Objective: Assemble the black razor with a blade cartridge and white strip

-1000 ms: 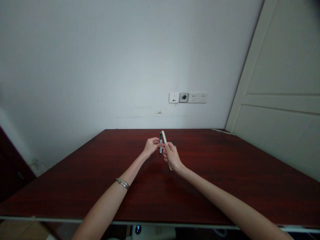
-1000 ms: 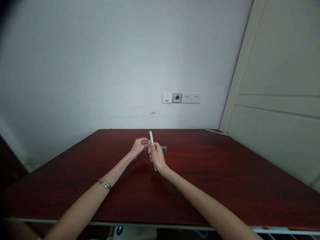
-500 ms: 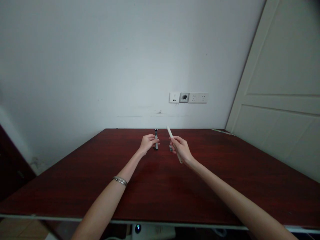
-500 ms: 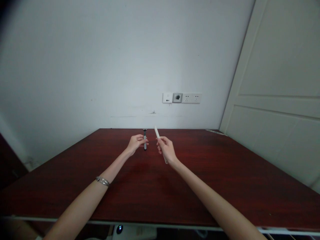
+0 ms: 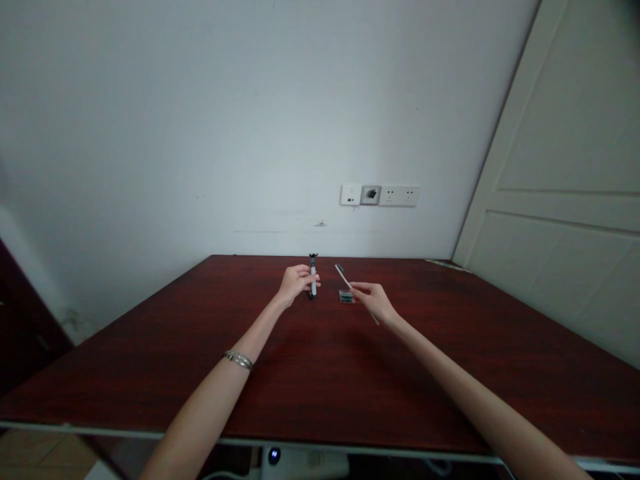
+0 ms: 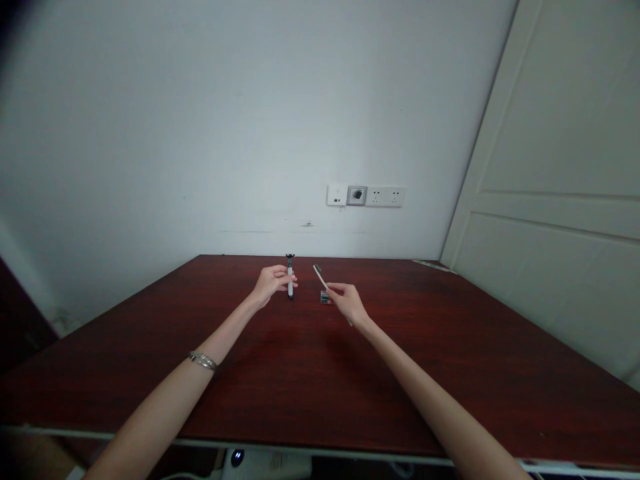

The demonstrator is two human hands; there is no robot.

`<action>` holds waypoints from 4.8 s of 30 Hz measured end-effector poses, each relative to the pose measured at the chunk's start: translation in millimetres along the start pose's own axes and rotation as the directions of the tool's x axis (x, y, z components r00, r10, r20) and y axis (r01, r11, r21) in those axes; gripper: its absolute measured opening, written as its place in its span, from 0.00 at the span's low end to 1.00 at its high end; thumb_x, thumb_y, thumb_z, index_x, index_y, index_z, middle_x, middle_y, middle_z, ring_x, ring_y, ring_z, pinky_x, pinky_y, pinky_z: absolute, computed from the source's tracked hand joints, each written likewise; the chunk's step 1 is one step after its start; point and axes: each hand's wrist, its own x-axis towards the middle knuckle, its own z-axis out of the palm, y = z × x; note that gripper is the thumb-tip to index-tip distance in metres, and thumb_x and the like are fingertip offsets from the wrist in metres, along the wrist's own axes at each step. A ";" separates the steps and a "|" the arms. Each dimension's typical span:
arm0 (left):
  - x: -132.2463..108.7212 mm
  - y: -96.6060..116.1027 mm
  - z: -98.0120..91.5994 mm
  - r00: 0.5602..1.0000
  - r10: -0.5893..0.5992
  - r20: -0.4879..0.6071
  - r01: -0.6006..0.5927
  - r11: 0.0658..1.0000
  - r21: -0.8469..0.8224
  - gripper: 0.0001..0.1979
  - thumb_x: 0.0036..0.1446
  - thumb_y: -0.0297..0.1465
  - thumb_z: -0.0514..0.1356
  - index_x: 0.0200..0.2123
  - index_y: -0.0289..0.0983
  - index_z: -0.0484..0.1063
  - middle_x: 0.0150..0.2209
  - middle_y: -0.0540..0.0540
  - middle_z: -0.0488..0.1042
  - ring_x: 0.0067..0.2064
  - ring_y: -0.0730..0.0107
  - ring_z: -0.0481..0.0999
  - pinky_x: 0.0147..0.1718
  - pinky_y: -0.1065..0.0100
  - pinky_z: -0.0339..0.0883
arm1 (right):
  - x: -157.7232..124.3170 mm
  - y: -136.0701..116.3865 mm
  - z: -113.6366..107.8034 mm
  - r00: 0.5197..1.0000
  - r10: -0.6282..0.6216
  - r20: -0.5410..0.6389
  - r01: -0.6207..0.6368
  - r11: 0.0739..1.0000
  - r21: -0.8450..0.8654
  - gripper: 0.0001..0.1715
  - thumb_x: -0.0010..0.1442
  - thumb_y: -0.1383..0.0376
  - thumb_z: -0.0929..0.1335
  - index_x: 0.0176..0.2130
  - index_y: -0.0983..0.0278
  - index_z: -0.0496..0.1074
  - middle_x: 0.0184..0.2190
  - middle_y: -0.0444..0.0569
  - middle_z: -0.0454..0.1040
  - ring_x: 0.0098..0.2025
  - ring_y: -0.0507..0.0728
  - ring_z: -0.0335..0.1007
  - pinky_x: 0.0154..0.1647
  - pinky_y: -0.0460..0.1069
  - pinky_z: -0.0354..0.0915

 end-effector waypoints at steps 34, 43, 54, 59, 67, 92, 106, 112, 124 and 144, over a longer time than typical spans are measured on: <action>-3.2 0.0 4.2 0.998 -0.034 0.055 0.032 0.999 0.022 0.16 0.38 0.31 0.68 0.29 0.30 0.68 0.27 0.41 0.75 0.27 0.62 0.77 0.21 0.69 0.69 | -9.3 40.1 -17.1 0.864 -0.099 0.493 0.418 0.687 -0.595 0.16 0.53 0.72 0.63 0.38 0.62 0.76 0.35 0.51 0.70 0.37 0.55 0.66 0.42 0.49 0.62; -3.7 -1.9 4.2 0.998 -0.041 0.056 0.037 0.998 0.058 0.13 0.39 0.30 0.67 0.29 0.30 0.69 0.26 0.42 0.75 0.27 0.63 0.77 0.19 0.73 0.65 | 19.9 26.6 -28.4 0.912 -0.212 0.351 0.390 0.713 -0.582 0.13 0.50 0.68 0.67 0.37 0.61 0.76 0.38 0.50 0.69 0.37 0.54 0.66 0.40 0.49 0.63; 0.4 -9.5 2.4 0.998 -0.026 0.060 0.025 1.000 0.018 0.12 0.40 0.28 0.66 0.29 0.30 0.69 0.26 0.43 0.74 0.27 0.64 0.77 0.22 0.70 0.68 | 61.0 31.8 -20.8 0.860 -0.219 0.461 0.503 0.514 -0.695 0.10 0.51 0.65 0.66 0.30 0.65 0.77 0.31 0.50 0.73 0.35 0.54 0.67 0.40 0.45 0.60; 0.3 -10.7 3.4 0.998 -0.026 0.059 0.024 0.999 0.039 0.11 0.41 0.27 0.66 0.29 0.30 0.69 0.26 0.43 0.74 0.28 0.63 0.77 0.22 0.70 0.68 | 66.2 43.2 -19.0 0.867 -0.183 0.463 0.488 0.498 -0.717 0.09 0.51 0.66 0.67 0.30 0.65 0.78 0.33 0.51 0.73 0.36 0.54 0.67 0.41 0.45 0.59; 0.5 -13.3 3.5 0.997 -0.034 0.070 0.031 0.998 0.050 0.12 0.40 0.28 0.66 0.29 0.30 0.69 0.27 0.42 0.75 0.28 0.64 0.77 0.22 0.72 0.67 | 61.6 50.6 -15.8 0.890 -0.140 0.435 0.440 0.518 -0.733 0.08 0.50 0.67 0.67 0.29 0.66 0.77 0.34 0.51 0.73 0.37 0.54 0.67 0.42 0.45 0.59; -0.2 -13.9 5.8 0.997 -0.039 0.072 0.035 0.997 0.066 0.13 0.40 0.29 0.67 0.29 0.31 0.69 0.27 0.42 0.75 0.28 0.64 0.77 0.22 0.73 0.65 | 60.6 52.4 -18.2 0.912 -0.115 0.393 0.395 0.502 -0.769 0.10 0.51 0.63 0.67 0.29 0.65 0.77 0.33 0.52 0.75 0.37 0.55 0.68 0.42 0.45 0.60; 1.6 -16.9 3.7 0.996 -0.024 0.081 0.017 0.996 0.085 0.12 0.41 0.29 0.66 0.30 0.31 0.70 0.27 0.42 0.75 0.28 0.65 0.77 0.21 0.74 0.64 | 62.2 49.8 -19.3 0.870 -0.089 0.486 0.463 0.488 -0.740 0.14 0.56 0.62 0.64 0.32 0.64 0.77 0.34 0.51 0.76 0.37 0.54 0.70 0.42 0.45 0.60; 5.2 -23.1 1.0 0.996 -0.015 0.090 0.007 0.996 0.091 0.12 0.41 0.30 0.65 0.31 0.31 0.70 0.27 0.42 0.75 0.28 0.65 0.77 0.21 0.75 0.63 | 61.5 49.8 -18.9 0.869 -0.088 0.486 0.462 0.494 -0.737 0.13 0.55 0.64 0.64 0.32 0.65 0.77 0.34 0.53 0.77 0.37 0.56 0.70 0.42 0.46 0.60; 1.2 -16.7 3.0 0.994 -0.063 0.084 0.051 0.989 0.142 0.11 0.42 0.29 0.65 0.31 0.32 0.71 0.29 0.41 0.76 0.28 0.67 0.77 0.19 0.77 0.59 | 54.2 28.9 -15.5 0.903 -0.158 0.399 0.392 0.683 -0.617 0.14 0.54 0.63 0.63 0.33 0.66 0.76 0.33 0.51 0.77 0.35 0.57 0.72 0.39 0.48 0.63; 0.0 -13.4 6.0 0.995 -0.039 0.089 0.028 0.992 0.124 0.12 0.41 0.30 0.65 0.31 0.31 0.71 0.28 0.42 0.75 0.28 0.67 0.76 0.19 0.77 0.60 | 39.6 -2.7 9.3 0.874 -0.203 0.442 0.389 0.837 -0.384 0.18 0.54 0.58 0.63 0.32 0.68 0.76 0.30 0.50 0.77 0.33 0.55 0.71 0.37 0.47 0.64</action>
